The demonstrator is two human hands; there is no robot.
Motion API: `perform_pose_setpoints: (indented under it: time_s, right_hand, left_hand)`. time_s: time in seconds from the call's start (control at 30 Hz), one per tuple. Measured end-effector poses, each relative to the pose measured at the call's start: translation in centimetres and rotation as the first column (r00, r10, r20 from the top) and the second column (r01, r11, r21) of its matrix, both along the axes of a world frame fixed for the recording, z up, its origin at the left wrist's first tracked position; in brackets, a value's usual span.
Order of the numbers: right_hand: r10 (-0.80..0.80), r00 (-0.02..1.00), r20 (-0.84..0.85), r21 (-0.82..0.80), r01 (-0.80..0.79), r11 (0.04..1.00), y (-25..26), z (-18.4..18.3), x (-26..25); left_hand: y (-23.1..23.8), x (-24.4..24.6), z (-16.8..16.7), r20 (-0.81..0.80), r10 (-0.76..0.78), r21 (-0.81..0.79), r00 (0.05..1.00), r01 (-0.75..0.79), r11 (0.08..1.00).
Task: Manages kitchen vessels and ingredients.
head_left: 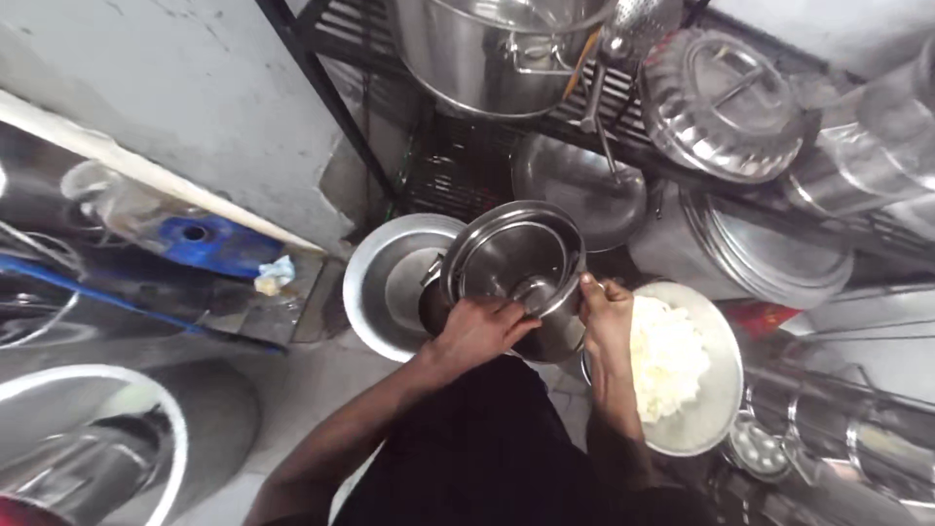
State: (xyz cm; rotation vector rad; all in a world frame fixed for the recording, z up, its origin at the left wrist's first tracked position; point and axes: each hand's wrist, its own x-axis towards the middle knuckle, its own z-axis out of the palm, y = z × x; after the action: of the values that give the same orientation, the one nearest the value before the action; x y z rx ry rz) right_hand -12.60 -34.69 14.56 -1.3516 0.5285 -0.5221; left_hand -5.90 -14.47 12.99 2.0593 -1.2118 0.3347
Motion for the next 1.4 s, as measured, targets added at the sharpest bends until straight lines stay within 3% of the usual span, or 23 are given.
perform_pose_setpoints:
  time_s: [0.33,0.47,0.53,0.6,0.67,0.77,0.83,0.9,1.03,1.17,1.3,1.4]
  right_hand:
    - [0.099,0.983,-0.152,0.024,-0.097,0.995,3.2,-2.6,-2.1]
    - [0.131,0.981,-0.141,0.085,-0.12,0.989,3.7,-3.7,-2.5]
    - [0.182,0.976,-0.118,0.122,-0.168,0.978,3.7,-3.8,-2.9]
    - [0.246,0.966,-0.083,0.143,-0.233,0.962,3.9,-3.8,-3.4]
    - [0.29,0.954,-0.079,0.1,-0.282,0.954,4.5,-3.9,-3.9]
    - [0.293,0.941,-0.169,-0.081,-0.31,0.947,5.9,-4.2,-3.7]
    - [0.288,0.924,-0.253,-0.212,-0.343,0.915,6.0,-4.4,-3.6]
    - [0.278,0.903,-0.328,-0.287,-0.375,0.881,5.9,-4.6,-3.8]
    - [0.242,0.879,-0.411,-0.289,-0.378,0.88,5.1,-5.3,-4.5]
    - [0.246,0.873,-0.421,-0.262,-0.377,0.888,4.6,-6.6,-4.8]
    - [0.257,0.872,-0.416,-0.173,-0.354,0.919,4.2,-7.6,-4.8]
    - [0.258,0.882,-0.394,-0.138,-0.334,0.932,4.1,-8.7,-4.9]
  left_hand:
    - [4.1,-2.9,-2.0,-0.238,-0.026,0.09,0.971,0.049,0.995]
    - [4.9,-3.9,-2.3,-0.269,0.002,0.118,0.963,0.03,0.993]
    - [5.6,-4.2,-2.0,-0.385,-0.019,0.099,0.923,0.062,0.993]
    - [6.6,-3.7,-1.1,-0.632,-0.061,0.093,0.773,0.153,0.984]
    - [7.0,-2.8,-1.1,-0.832,-0.065,0.074,0.551,0.227,0.971]
    - [5.8,-1.2,-2.0,-0.956,0.021,0.122,0.292,0.332,0.935]
    - [4.6,-1.1,-3.1,-0.976,0.075,0.143,0.205,0.336,0.931]
    - [3.6,-1.5,-4.3,-0.97,0.105,0.178,0.218,0.351,0.919]
    - [2.1,-2.7,-7.0,-0.907,-0.128,0.037,0.4,0.38,0.924]
    - [1.7,-3.1,-7.3,-0.921,-0.046,0.09,0.386,0.328,0.94]
    - [1.7,-2.2,-7.2,-0.922,0.028,0.184,0.386,0.373,0.91]
    - [1.8,-2.1,-7.6,-0.931,-0.007,0.14,0.366,0.373,0.917]
